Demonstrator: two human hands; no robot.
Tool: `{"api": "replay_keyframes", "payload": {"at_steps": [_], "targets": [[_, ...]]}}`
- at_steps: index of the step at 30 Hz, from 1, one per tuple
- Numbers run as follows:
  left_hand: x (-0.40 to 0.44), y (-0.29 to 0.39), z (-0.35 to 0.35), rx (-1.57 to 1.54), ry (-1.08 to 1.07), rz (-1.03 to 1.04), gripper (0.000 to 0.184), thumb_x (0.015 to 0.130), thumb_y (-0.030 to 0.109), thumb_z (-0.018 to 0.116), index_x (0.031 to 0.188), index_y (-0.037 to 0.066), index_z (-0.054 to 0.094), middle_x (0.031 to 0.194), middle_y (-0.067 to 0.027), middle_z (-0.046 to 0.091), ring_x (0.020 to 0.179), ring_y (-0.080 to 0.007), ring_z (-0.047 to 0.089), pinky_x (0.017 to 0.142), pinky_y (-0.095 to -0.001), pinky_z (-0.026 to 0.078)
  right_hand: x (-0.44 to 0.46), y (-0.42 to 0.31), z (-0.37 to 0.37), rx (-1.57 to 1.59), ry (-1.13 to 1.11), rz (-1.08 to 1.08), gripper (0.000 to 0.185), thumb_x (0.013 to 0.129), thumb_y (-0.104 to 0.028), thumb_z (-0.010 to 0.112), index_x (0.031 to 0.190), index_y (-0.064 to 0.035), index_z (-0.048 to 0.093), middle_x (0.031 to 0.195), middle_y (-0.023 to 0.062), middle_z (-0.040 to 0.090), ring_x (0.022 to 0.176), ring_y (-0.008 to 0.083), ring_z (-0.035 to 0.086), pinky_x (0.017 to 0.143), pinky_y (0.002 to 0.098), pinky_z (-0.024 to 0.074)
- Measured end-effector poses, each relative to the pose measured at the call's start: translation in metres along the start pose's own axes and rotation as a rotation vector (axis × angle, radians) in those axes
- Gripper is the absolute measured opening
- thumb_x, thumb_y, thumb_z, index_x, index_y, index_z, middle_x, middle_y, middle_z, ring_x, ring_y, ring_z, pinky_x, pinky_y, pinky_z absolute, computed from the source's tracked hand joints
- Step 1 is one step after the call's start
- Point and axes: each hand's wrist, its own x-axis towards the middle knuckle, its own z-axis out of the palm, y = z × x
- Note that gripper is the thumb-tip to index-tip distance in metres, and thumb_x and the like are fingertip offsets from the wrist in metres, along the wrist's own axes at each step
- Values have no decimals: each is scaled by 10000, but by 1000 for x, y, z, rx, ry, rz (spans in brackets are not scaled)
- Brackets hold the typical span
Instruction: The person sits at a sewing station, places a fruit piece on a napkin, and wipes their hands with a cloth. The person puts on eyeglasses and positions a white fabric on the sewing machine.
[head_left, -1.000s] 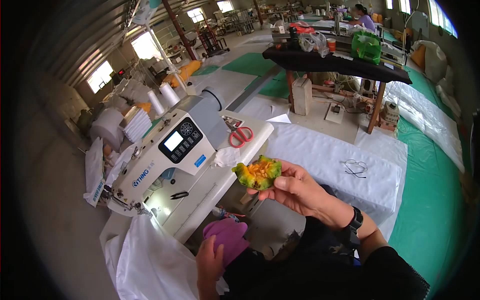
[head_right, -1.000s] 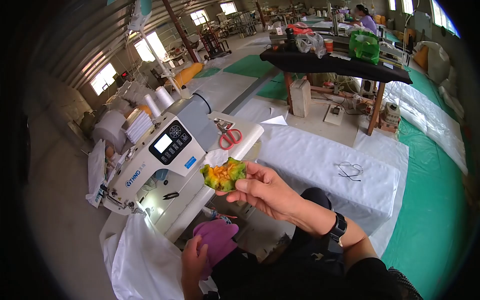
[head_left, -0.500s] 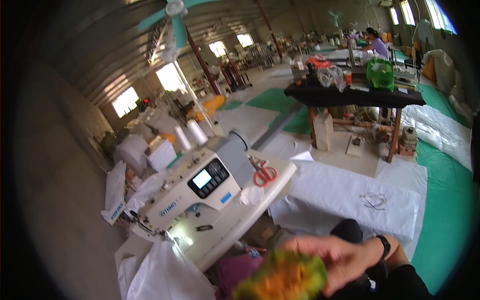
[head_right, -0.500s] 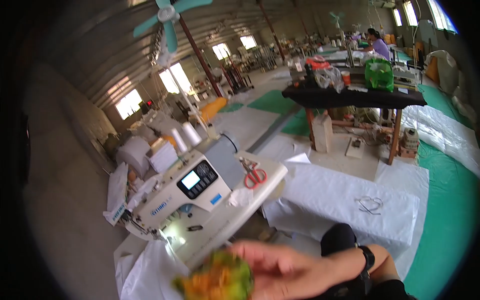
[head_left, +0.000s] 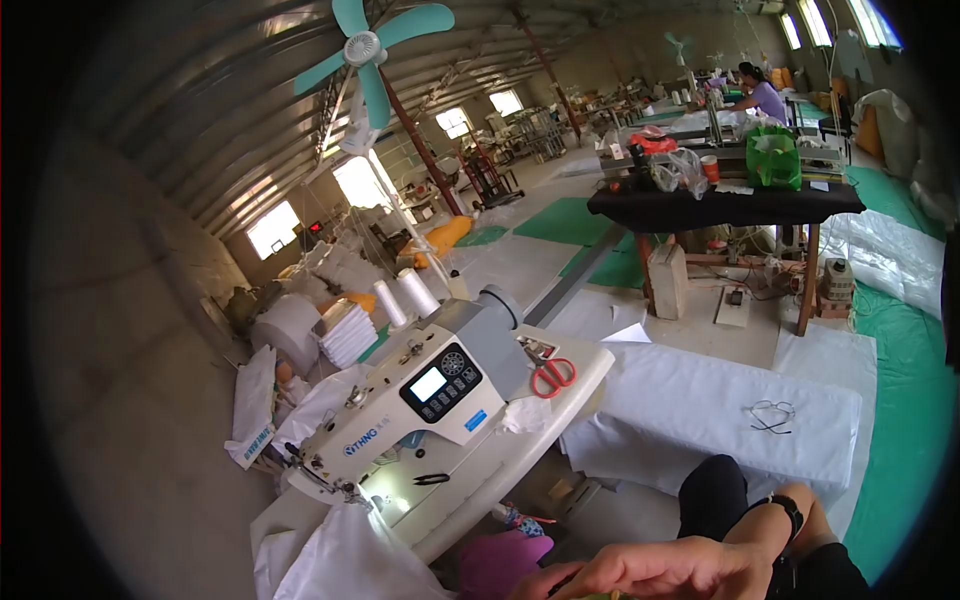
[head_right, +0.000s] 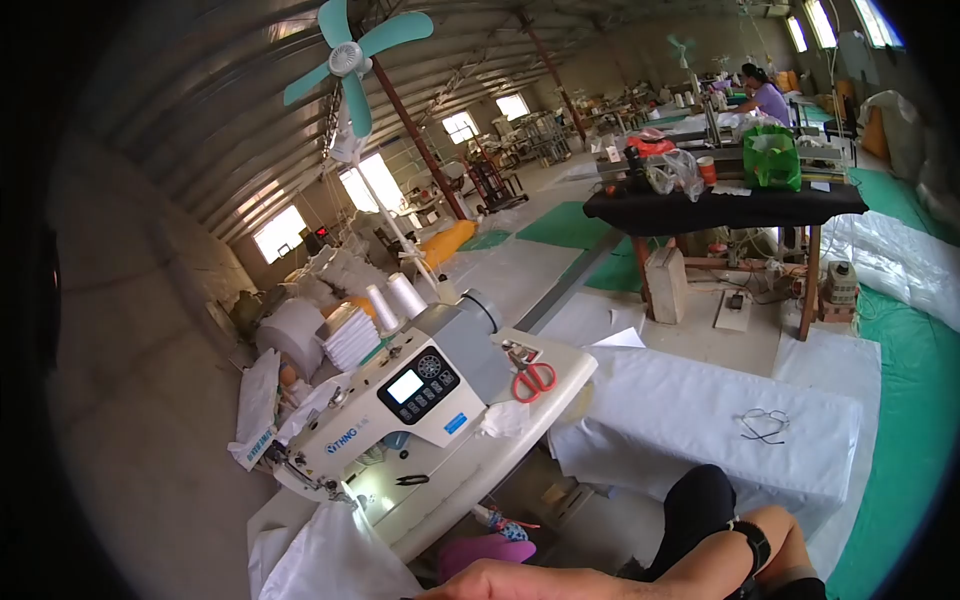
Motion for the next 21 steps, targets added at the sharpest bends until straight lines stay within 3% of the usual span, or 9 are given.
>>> {"api": "replay_keyframes", "payload": {"at_steps": [2, 5, 7, 9, 11, 13, 15, 18, 21], "targets": [[-12, -6, 14, -27, 206, -65, 357, 936, 238, 538, 1233, 40, 558, 1042, -164, 602, 951, -319, 578, 841, -360, 445, -1, -1, 2, -2, 20, -40, 722, 810, -10, 688, 1364, 36, 229, 1373, 192, 367, 1262, 240, 417, 1048, 363, 348], [-32, -36, 13, 45, 206, -52, 348, 931, 247, 537, 1205, 34, 572, 1005, -169, 601, 923, -327, 579, 840, -376, 448, 1, -1, 1, -11, 86, -66, 730, 819, -21, 682, 1379, 38, 218, 1374, 197, 375, 1274, 240, 407, 1054, 370, 342], [-45, -55, 3, 125, 205, -43, 342, 926, 256, 535, 1177, 29, 585, 968, -174, 600, 896, -336, 579, 839, -392, 451, 1, 15, -15, 24, -26, -237, 749, 830, -66, 682, 1400, 26, 205, 1375, 198, 384, 1287, 243, 395, 1068, 377, 326], [-50, -39, -3, 127, 189, -75, 339, 924, 260, 535, 1162, 26, 592, 949, -176, 600, 882, -340, 579, 839, -400, 452, 12, 0, -13, -65, 44, -315, 794, 829, -153, 709, 1398, 74, 203, 1360, 205, 399, 1268, 240, 410, 1058, 366, 325], [-24, 31, -13, -476, 109, -261, 949, 823, 677, 498, 1299, -133, 363, 1071, -273, 586, 742, -266, 646, 701, -306, 542, 17, -24, -28, -340, 607, -120, 642, 896, -271, 617, 1354, 58, 311, 1323, 181, 463, 1194, 267, 509, 989, 401, 445], [-2, 54, -8, -1067, -112, 8, 1000, 822, 729, 382, 1324, -134, 319, 1108, -263, 576, 659, -213, 624, 635, -274, 522, 20, -26, -84, -294, 655, -233, 466, 961, -235, 514, 1298, 54, 377, 1265, 164, 510, 1118, 242, 567, 946, 321, 489], [22, 83, -9, -1186, -368, -187, 1109, 731, 821, 333, 1332, -111, 330, 1056, -196, 573, 638, -124, 541, 549, -203, 423, 13, -23, -120, -226, 664, -265, 465, 962, -279, 508, 1251, 73, 418, 1242, 175, 522, 1117, 267, 568, 951, 333, 493], [35, 85, 5, -1471, -422, -114, 1150, 670, 858, 321, 1340, -77, 339, 987, -129, 552, 627, -91, 481, 525, -181, 358, -1, -11, -145, -214, 738, -243, 474, 954, -328, 515, 1236, 48, 454, 1229, 179, 532, 1110, 243, 572, 899, 310, 505], [38, 76, 7, -1487, -512, -280, 1156, 641, 871, 295, 1348, -42, 346, 943, -84, 534, 627, -69, 459, 513, -175, 329, -11, -13, -155, -210, 761, -254, 479, 952, -337, 519, 1240, 41, 457, 1220, 179, 536, 1073, 220, 580, 861, 297, 503]]}}
